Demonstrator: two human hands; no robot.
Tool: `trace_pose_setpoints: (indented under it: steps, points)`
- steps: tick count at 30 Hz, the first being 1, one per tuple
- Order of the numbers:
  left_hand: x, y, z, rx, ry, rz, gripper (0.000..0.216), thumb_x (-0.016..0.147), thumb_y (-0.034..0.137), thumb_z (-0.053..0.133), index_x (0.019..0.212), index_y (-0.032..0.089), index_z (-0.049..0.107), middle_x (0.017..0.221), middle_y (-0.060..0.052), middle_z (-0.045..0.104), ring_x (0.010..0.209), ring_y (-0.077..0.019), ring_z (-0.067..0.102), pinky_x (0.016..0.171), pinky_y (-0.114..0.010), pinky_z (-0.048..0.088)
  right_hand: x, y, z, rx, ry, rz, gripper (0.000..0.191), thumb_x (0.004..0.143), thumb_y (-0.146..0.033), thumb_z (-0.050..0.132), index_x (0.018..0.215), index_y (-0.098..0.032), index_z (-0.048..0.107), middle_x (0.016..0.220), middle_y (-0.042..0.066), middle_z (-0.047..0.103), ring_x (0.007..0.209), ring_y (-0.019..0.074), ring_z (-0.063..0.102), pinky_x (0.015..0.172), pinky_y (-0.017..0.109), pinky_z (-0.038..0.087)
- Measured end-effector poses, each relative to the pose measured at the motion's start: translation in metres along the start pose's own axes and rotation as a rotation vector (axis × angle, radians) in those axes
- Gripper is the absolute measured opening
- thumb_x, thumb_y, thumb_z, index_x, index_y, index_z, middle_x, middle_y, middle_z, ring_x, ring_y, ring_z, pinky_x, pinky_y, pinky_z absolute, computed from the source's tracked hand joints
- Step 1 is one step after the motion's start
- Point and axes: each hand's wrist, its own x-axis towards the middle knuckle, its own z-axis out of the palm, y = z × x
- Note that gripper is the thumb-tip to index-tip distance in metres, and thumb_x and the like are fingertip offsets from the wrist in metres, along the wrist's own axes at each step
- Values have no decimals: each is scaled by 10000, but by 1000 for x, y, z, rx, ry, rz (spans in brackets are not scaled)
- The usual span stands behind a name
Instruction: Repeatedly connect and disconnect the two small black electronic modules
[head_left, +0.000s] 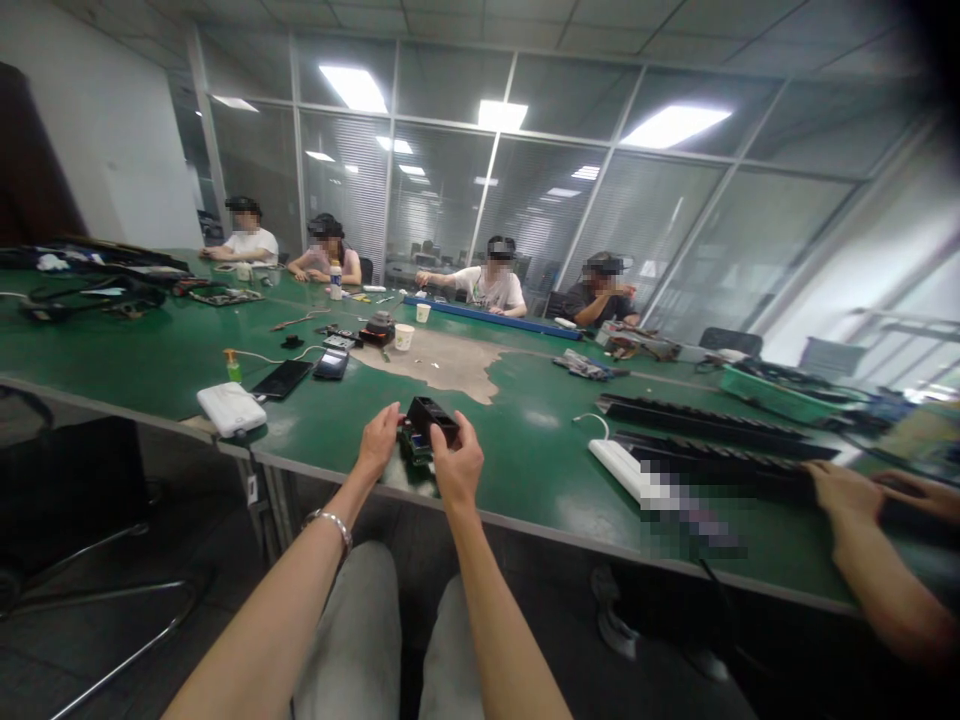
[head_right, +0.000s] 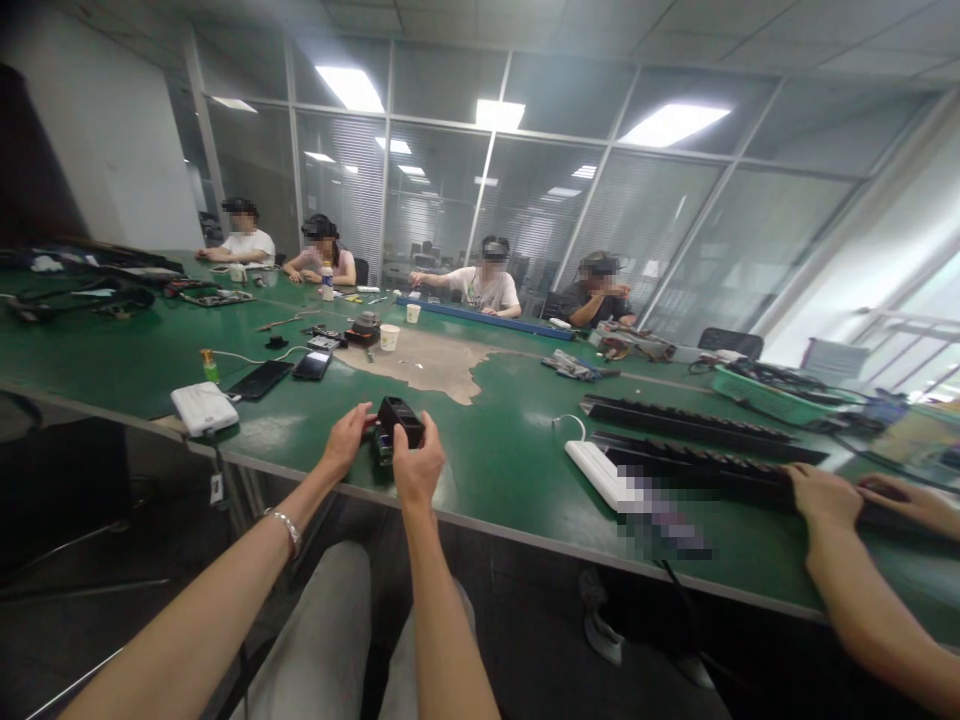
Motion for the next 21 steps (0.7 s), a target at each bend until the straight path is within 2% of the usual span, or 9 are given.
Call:
trace_pose_setpoints:
  steps: [6, 13, 21]
  points:
    - [-1, 3, -2, 21, 18, 14, 528, 939, 546, 343, 1214, 189, 618, 1163, -104, 693, 1099, -231, 633, 969, -364, 472, -9, -8, 14, -151, -58, -69, 490, 834, -412, 600, 1234, -129, 585, 1160, 149, 660, 1053, 260, 620, 945, 381, 460]
    - [3, -2, -3, -10, 47, 32, 564, 942, 543, 338, 1318, 177, 544, 1381, -113, 549, 1213, -229, 562, 1015, -367, 451, -13, -12, 18, -256, -106, -131, 532, 808, -365, 614, 1268, -104, 557, 1206, 176, 632, 1119, 293, 585, 983, 415, 437]
    - [4, -6, -3, -11, 20, 73, 523, 958, 507, 309, 1240, 185, 609, 1346, -100, 581, 1213, -214, 556, 1023, -360, 437, -24, 7, 16, -312, -139, -194, 693, 772, -398, 654, 1354, -72, 468, 1310, 194, 559, 1197, 319, 519, 1030, 442, 397]
